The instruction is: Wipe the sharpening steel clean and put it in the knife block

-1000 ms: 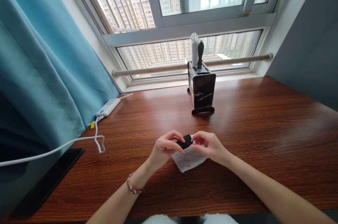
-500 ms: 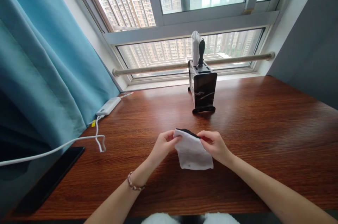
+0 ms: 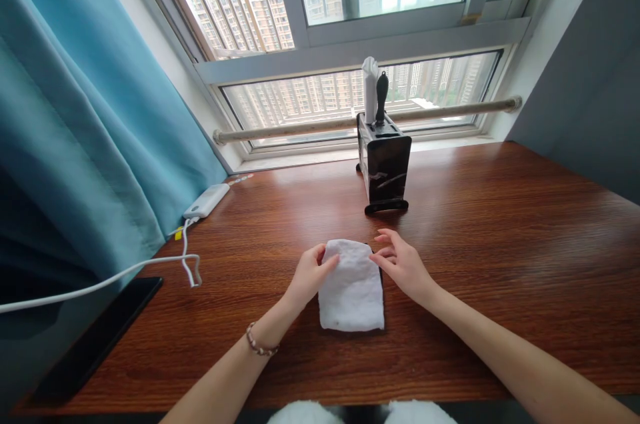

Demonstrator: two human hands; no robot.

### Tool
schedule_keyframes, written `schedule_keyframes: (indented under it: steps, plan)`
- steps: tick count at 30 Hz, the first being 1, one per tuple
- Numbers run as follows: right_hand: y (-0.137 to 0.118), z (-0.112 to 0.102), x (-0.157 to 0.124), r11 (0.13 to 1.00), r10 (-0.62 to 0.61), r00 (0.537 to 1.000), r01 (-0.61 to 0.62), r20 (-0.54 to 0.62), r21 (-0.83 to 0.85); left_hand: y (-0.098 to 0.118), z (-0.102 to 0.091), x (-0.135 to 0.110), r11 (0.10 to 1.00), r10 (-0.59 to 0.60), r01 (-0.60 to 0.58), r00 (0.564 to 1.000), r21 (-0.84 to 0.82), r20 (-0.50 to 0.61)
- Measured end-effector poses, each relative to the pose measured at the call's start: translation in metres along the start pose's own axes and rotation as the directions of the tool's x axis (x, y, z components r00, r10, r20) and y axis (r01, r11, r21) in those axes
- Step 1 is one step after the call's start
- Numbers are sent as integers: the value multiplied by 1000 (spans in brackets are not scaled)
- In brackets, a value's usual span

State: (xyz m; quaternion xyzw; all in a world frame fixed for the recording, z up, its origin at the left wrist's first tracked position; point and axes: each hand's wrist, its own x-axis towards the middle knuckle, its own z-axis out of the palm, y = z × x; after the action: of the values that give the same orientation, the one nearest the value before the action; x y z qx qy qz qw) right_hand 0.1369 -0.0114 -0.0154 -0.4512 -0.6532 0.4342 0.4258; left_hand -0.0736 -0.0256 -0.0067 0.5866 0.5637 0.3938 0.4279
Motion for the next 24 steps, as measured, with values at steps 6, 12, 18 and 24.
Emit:
schedule_keyframes:
  steps: [6,12,18,24]
  plan:
    - [-4,-1,-6,858,-266,942,328,205,-395,-3,4,-5,828,273,-148,949,540,-158]
    - [-3,-9,2,853,-317,942,335,112,-401,1,13,-6,472,472,-459,853,753,224]
    - [4,-49,54,960,-164,935,78,-315,-268,22,9,16,693,407,-450,889,563,209]
    - [-9,-74,124,967,-97,910,-11,-403,-256,61,51,80,886,368,-351,930,302,0]
